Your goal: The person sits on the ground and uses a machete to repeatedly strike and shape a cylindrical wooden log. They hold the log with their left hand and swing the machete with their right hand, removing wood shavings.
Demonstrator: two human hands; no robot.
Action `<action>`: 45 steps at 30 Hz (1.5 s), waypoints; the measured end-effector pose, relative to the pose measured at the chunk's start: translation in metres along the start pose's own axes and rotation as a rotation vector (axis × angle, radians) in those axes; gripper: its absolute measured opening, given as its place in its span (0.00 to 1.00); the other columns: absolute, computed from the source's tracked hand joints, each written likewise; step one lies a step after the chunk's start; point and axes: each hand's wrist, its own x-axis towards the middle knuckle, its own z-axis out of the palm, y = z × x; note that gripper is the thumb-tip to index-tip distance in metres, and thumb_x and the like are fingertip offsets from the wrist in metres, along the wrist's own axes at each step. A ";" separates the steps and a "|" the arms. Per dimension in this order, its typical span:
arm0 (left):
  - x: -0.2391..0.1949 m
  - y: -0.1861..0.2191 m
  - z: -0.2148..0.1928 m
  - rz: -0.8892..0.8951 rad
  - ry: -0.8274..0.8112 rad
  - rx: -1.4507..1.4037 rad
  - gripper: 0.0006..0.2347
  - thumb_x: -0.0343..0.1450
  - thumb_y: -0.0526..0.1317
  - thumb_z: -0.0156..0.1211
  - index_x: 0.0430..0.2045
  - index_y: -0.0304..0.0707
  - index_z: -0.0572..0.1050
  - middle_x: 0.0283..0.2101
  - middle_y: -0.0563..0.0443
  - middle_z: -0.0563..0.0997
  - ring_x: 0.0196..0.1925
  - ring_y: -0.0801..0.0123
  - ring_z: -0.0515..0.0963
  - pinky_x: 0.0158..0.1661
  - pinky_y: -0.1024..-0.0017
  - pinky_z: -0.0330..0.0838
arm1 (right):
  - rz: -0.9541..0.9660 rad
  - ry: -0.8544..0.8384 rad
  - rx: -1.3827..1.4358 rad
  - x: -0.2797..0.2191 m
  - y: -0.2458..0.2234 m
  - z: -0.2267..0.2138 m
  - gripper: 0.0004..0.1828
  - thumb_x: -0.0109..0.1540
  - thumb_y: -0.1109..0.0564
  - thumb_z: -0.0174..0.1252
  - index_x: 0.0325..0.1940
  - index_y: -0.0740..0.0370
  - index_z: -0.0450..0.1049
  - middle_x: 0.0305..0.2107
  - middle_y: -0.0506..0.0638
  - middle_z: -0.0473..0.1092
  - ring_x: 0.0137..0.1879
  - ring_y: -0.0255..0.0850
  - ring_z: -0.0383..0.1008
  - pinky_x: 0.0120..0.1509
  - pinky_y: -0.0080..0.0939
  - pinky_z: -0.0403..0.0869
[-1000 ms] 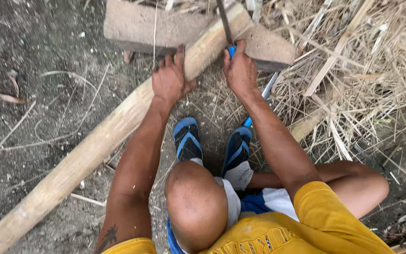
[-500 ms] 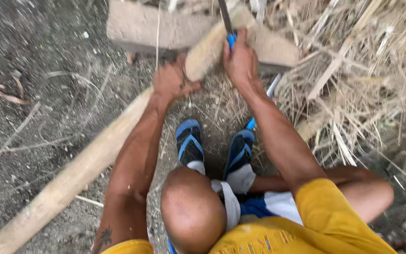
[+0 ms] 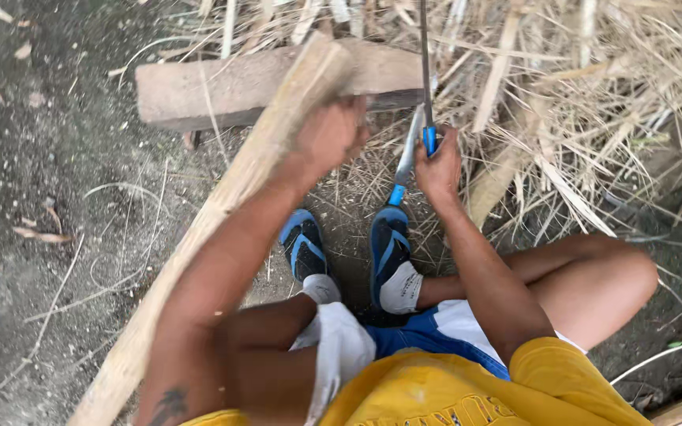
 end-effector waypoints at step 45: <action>0.009 0.159 -0.003 -0.386 -0.202 -1.414 0.16 0.78 0.33 0.41 0.48 0.55 0.79 0.53 0.53 0.82 0.52 0.65 0.84 0.42 0.68 0.84 | 0.900 -0.360 1.118 -0.031 0.151 -0.075 0.41 0.56 0.51 0.68 0.68 0.68 0.60 0.45 0.60 0.74 0.48 0.51 0.80 0.53 0.59 0.81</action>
